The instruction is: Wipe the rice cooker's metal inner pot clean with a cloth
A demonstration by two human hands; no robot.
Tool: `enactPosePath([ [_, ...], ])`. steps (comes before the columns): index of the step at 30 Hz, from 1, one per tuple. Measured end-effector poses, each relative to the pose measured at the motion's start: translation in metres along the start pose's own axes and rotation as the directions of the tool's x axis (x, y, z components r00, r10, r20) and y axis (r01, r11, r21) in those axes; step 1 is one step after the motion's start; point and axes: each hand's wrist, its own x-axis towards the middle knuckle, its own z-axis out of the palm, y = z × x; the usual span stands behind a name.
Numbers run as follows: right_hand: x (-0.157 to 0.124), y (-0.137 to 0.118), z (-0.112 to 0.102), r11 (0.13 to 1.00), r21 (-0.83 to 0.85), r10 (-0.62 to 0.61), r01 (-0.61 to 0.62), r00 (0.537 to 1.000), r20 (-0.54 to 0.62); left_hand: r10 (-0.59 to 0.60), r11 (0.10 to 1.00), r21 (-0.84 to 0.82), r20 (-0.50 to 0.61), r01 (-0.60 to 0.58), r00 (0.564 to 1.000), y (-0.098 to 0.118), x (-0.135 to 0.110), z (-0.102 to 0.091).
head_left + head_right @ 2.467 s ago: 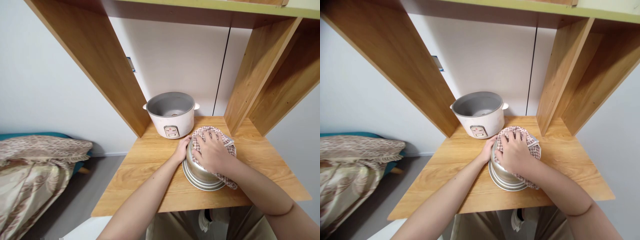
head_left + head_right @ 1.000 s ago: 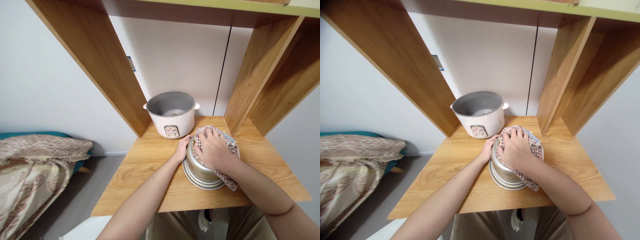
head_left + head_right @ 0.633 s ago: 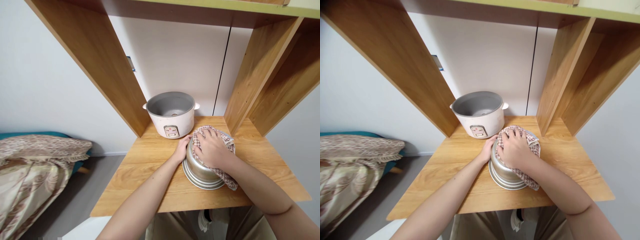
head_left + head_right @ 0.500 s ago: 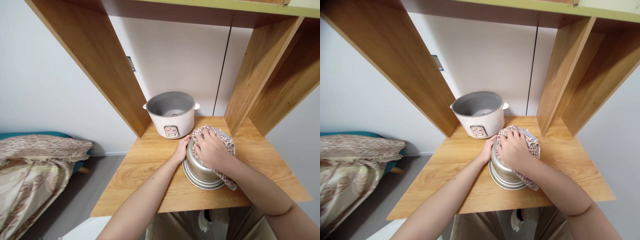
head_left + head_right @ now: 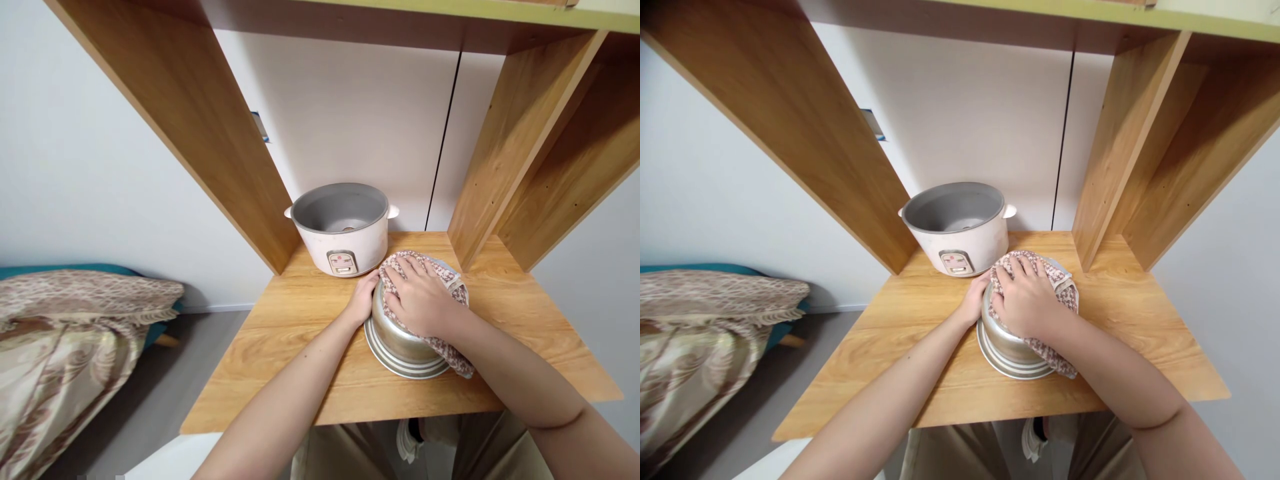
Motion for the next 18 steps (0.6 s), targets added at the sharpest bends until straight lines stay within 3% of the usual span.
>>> enactPosePath([
  [8, 0.002, -0.006, -0.010, 0.997, -0.053, 0.061, -0.062, 0.998, -0.006, -0.030, 0.999, 0.027, -0.001, 0.030, 1.000, -0.003, 0.001, -0.002],
  [18, 0.001, -0.002, 0.002, 0.994, -0.026, 0.106, -0.106, 0.994, 0.016, -0.039, 0.999, 0.033, -0.018, 0.040, 0.999, -0.007, 0.001, -0.003],
])
